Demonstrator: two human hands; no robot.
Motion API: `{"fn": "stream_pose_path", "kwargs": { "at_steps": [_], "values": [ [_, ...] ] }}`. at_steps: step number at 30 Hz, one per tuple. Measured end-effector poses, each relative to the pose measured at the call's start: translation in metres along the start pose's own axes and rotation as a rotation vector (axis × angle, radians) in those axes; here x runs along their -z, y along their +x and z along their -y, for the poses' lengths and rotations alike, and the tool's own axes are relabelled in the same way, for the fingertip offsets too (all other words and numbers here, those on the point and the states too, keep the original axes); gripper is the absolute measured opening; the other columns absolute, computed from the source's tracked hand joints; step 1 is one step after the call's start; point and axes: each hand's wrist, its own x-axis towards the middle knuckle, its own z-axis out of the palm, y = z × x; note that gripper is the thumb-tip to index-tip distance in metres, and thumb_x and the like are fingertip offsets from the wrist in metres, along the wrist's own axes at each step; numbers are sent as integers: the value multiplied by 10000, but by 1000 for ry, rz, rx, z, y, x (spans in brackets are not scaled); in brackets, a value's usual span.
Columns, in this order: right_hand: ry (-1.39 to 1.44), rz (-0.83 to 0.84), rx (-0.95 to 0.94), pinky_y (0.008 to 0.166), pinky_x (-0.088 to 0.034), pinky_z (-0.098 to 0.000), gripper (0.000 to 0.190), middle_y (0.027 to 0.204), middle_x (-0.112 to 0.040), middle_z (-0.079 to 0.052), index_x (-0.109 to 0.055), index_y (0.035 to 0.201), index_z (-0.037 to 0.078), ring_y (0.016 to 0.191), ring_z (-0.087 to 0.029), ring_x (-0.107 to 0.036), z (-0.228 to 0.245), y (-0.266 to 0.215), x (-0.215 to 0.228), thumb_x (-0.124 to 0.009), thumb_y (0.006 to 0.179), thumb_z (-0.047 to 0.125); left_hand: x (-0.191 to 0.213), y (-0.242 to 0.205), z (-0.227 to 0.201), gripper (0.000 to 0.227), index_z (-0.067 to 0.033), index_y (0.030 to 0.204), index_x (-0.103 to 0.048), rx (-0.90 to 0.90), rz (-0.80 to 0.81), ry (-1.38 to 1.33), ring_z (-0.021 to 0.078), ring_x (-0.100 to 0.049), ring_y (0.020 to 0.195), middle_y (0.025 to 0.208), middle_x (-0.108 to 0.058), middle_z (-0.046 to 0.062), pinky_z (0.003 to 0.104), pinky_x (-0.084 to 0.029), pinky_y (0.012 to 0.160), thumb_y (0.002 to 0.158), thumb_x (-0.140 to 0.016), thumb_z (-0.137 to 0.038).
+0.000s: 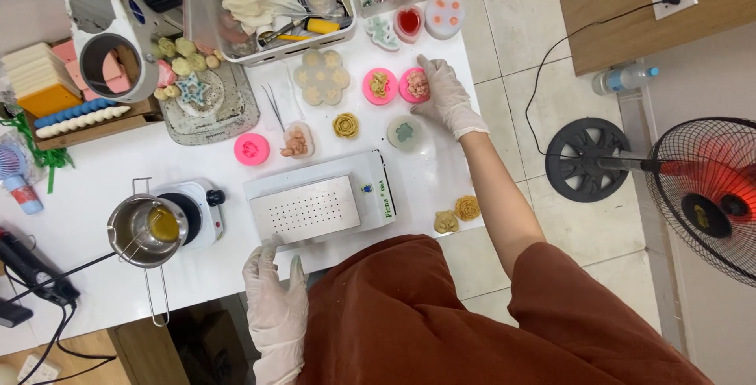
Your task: Unmolding decorative soaps and arranging them on a workspace.
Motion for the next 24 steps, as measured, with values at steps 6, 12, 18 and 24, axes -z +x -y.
{"fn": "stream_pose_path", "kwargs": {
  "at_steps": [6, 12, 18, 24],
  "values": [
    [118, -127, -35, 1106, -442, -416, 785, 1405, -519, -183, -499, 1522, 103, 1296, -332, -527, -50, -50, 38, -851, 835, 245, -8, 3, -5, 494, -87, 1399, -579, -206, -50, -48, 312, -604, 1205, 1325, -551, 163, 399, -530, 994, 923, -702, -138],
    [184, -31, -283, 1046, -477, -389, 809, 1335, -562, -157, -526, 1451, 74, 1172, -286, -602, -50, -104, 60, -877, 793, 389, -17, 8, -18, 478, -69, 1352, -609, -207, -45, 51, 321, -628, 1165, 1297, -584, 172, 402, -543, 942, 897, -728, -156],
    [230, -150, -182, 1009, -494, -366, 993, 1232, -495, -147, -501, 1423, 39, 1097, -287, -556, -80, -101, -17, -994, 591, 267, -18, 5, -23, 458, -13, 1330, -615, -323, -79, 72, 329, -632, 1148, 1295, -590, 196, 402, -544, 945, 906, -739, -133],
    [325, -231, -194, 999, -534, -320, 764, 1248, -540, -118, -585, 1341, 58, 1105, -256, -597, -67, -93, -21, -931, 663, 123, -16, 5, -22, 434, -7, 1311, -621, -352, -98, 69, 329, -633, 1155, 1300, -591, 198, 391, -543, 953, 910, -738, -124]
  ]
}}
